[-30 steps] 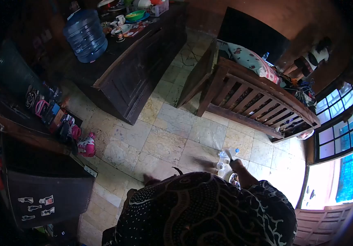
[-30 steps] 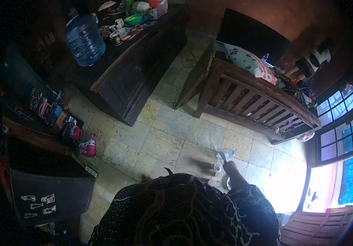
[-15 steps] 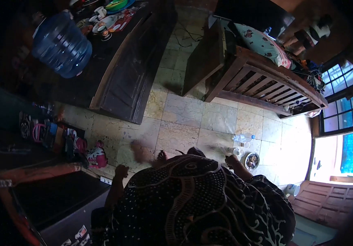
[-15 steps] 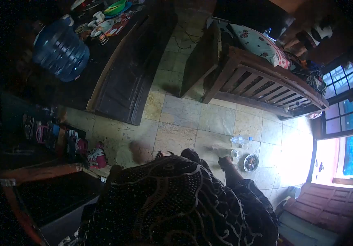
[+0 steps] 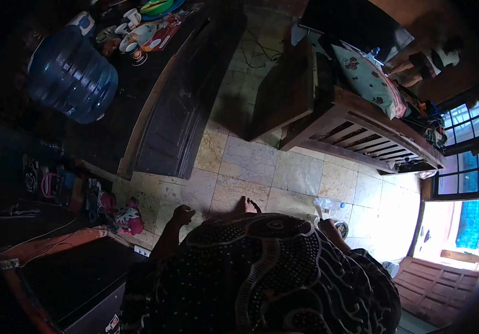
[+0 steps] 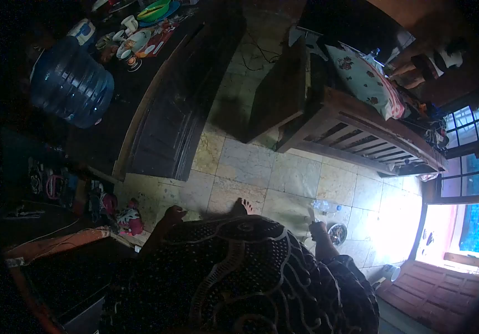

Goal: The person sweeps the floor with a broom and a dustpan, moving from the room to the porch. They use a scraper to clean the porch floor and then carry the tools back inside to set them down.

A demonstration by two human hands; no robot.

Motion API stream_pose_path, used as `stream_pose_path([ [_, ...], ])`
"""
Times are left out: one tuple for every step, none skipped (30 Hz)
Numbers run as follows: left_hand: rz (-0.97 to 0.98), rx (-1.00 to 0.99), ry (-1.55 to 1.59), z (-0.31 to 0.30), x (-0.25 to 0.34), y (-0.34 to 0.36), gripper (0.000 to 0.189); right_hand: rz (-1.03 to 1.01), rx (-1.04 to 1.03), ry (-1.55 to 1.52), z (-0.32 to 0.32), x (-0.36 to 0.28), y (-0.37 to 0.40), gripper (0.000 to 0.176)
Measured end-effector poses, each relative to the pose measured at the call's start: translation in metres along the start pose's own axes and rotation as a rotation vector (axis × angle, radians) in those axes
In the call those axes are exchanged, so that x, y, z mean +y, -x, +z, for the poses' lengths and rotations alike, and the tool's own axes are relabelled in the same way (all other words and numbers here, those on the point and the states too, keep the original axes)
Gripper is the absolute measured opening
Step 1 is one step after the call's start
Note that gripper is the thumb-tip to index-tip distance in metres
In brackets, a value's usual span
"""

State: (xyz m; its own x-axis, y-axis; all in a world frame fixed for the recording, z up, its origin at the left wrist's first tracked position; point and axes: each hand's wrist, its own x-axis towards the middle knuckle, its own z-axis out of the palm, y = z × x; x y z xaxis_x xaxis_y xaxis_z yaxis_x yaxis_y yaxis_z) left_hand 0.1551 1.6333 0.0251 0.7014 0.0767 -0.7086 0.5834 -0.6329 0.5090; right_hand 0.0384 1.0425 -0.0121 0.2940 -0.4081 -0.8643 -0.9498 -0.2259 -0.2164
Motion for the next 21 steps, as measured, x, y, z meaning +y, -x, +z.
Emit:
stream_pose_path([
  [0.077, -0.04, -0.139, 0.001, 0.006, 0.003, 0.044, -0.162, 0.164, 0.302, -0.006, -0.06, 0.073, 0.034],
  [0.073, -0.043, -0.141, 0.006, -0.009, -0.009, 0.044, -0.004, 0.121, 0.263, -0.011, -0.035, -0.005, 0.033],
  [0.22, -0.07, -0.229, 0.011, -0.031, -0.027, 0.046, -0.218, 0.127, 0.417, -0.012, -0.033, -0.035, 0.029],
  [0.365, -0.101, -0.316, 0.014, -0.045, -0.037, 0.047, -0.056, 0.137, 0.203, -0.014, -0.07, -0.002, 0.025],
  [0.359, -0.107, -0.317, 0.008, -0.025, -0.023, 0.047, -0.419, 0.061, 0.68, -0.015, -0.072, -0.026, 0.026],
  [0.204, -0.076, -0.246, 0.001, -0.003, -0.01, 0.048, -0.242, 0.098, 0.423, -0.014, -0.071, -0.047, 0.028],
  [0.054, -0.041, -0.178, -0.007, 0.019, -0.002, 0.049, -0.067, 0.135, 0.162, -0.006, -0.117, -0.011, 0.03],
  [0.056, -0.04, -0.184, -0.013, 0.025, -0.007, 0.049, -0.067, 0.133, 0.156, 0.0, -0.139, -0.007, 0.03],
  [0.064, -0.036, -0.213, -0.018, 0.028, -0.011, 0.049, -0.102, 0.121, 0.157, 0.006, -0.153, -0.005, 0.032],
  [0.072, -0.036, -0.242, -0.023, 0.03, -0.015, 0.049, -0.134, 0.11, 0.159, 0.012, -0.164, -0.004, 0.034],
  [0.074, -0.043, -0.251, -0.025, 0.024, -0.025, 0.049, -0.126, 0.108, 0.151, 0.02, -0.175, -0.005, 0.034],
  [0.182, 0.008, -0.323, -0.027, 0.016, -0.044, 0.048, -0.137, 0.092, 0.188, 0.028, -0.188, -0.006, 0.034],
  [0.295, 0.057, -0.393, -0.034, 0.027, -0.054, 0.048, -0.149, 0.08, 0.224, 0.035, -0.199, -0.005, 0.035],
  [0.307, 0.05, -0.4, -0.041, 0.037, -0.063, 0.048, -0.141, 0.092, 0.253, 0.041, -0.209, -0.004, 0.033],
  [0.304, -0.008, -0.438, -0.049, 0.047, -0.074, 0.048, -0.134, 0.095, 0.243, 0.046, -0.215, -0.001, 0.033],
  [0.3, -0.063, -0.479, -0.059, 0.065, -0.083, 0.048, -0.158, 0.044, 0.298, 0.051, -0.224, 0.005, 0.031],
  [0.307, -0.067, -0.495, -0.065, 0.077, -0.098, 0.048, -0.183, -0.01, 0.348, 0.055, -0.233, 0.01, 0.03],
  [0.185, -0.176, -0.354, -0.07, 0.086, -0.114, 0.048, -0.263, -0.041, 0.397, 0.06, -0.238, 0.009, 0.022],
  [0.061, -0.281, -0.213, -0.075, 0.095, -0.129, 0.047, -0.254, -0.046, 0.378, 0.068, -0.242, 0.008, 0.022],
  [0.065, -0.29, -0.231, -0.078, 0.105, -0.141, 0.047, -0.671, 0.092, 0.586, 0.075, -0.244, 0.003, 0.019],
  [0.18, -0.251, -0.204, -0.079, 0.116, -0.152, 0.047, -1.086, 0.24, 0.792, 0.078, -0.244, -0.001, 0.016],
])
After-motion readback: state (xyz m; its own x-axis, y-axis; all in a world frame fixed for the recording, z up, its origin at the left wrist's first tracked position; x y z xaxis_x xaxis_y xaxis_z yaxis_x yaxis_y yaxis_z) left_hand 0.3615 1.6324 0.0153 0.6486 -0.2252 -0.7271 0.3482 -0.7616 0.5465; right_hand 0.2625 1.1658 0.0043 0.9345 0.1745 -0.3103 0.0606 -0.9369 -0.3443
